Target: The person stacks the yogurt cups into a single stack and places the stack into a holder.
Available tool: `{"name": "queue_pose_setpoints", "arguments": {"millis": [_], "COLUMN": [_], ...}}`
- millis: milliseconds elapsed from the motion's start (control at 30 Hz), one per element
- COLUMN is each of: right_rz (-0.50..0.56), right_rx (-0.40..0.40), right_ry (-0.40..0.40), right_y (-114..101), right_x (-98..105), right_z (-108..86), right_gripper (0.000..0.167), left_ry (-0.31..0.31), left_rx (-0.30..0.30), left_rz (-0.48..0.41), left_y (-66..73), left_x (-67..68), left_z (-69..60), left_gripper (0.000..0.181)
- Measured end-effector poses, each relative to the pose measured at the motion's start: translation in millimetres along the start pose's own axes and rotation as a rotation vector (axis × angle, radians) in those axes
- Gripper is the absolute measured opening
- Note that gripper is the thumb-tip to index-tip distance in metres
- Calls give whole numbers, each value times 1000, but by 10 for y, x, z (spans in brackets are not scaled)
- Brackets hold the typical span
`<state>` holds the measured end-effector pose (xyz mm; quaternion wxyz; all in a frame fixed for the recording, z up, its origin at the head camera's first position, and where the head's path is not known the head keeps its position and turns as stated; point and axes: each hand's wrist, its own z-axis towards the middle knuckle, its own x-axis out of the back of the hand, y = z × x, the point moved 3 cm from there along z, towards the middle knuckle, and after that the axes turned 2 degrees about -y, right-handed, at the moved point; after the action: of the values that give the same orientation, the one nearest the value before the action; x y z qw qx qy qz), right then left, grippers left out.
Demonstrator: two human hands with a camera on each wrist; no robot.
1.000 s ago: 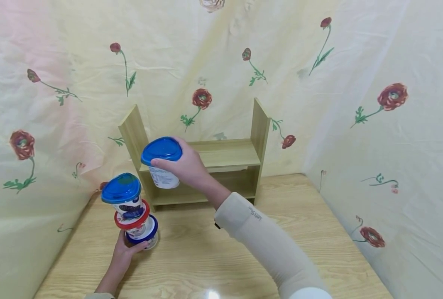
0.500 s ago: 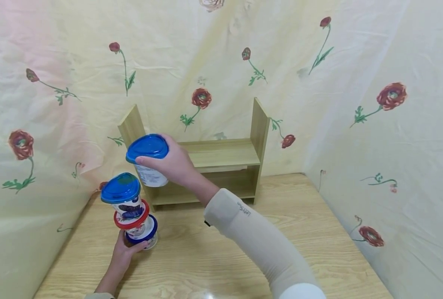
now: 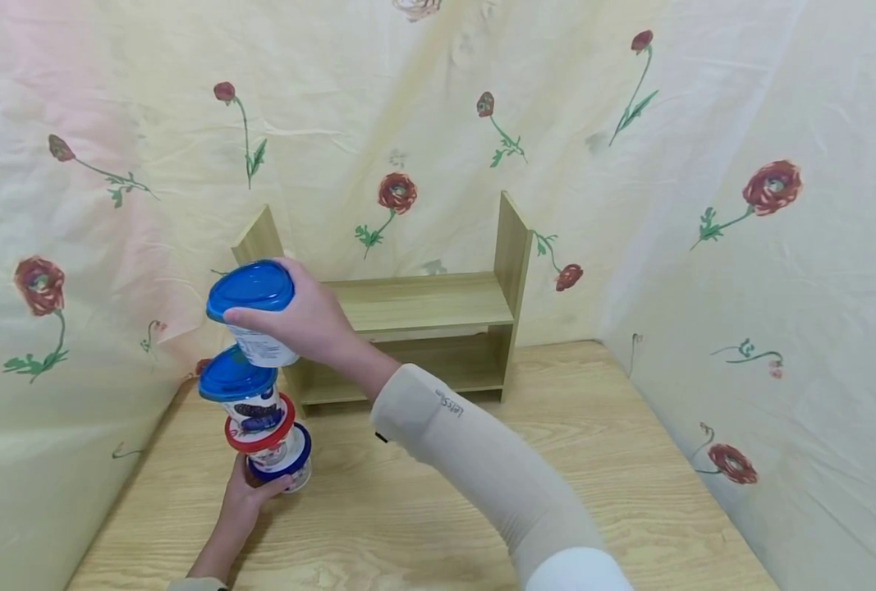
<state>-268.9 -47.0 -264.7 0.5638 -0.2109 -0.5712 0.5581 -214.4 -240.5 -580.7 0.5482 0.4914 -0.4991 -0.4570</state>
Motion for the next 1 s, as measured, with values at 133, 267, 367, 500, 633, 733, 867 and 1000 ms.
{"name": "queue_pose_setpoints", "arguments": {"millis": [133, 267, 367, 500, 633, 733, 867, 1000], "right_rz": [-22, -40, -48, -64, -74, -76, -82, -80], "right_rx": [4, 0, -6, -8, -14, -18, -15, -15], "right_ry": [-8, -13, -17, -17, -16, -26, -42, -46], "right_y": [-36, -57, -68, -92, -136, -156, -158, -139], "right_x": [-94, -186, -251, -305, -333, -364, -409, -442], "right_z": [35, 48, 63, 107, 133, 136, 146, 163], "right_gripper": [87, 87, 88, 88, 88, 88, 88, 88], "left_ry": [4, 3, 2, 2, -1, 1, 7, 6], "left_rx": [3, 23, 37, 38, 41, 40, 40, 49], "left_rz": [0, 4, 12, 10, 2, -1, 0, -2], "left_y": [2, -5, -3, 3, 6, 7, 9, 5], "left_x": [9, 20, 33, 45, 50, 45, 33, 19], "left_z": [10, -1, -17, -17, -5, 1, -5, -14], "left_gripper": [98, 101, 103, 102, 101, 101, 101, 103]}}
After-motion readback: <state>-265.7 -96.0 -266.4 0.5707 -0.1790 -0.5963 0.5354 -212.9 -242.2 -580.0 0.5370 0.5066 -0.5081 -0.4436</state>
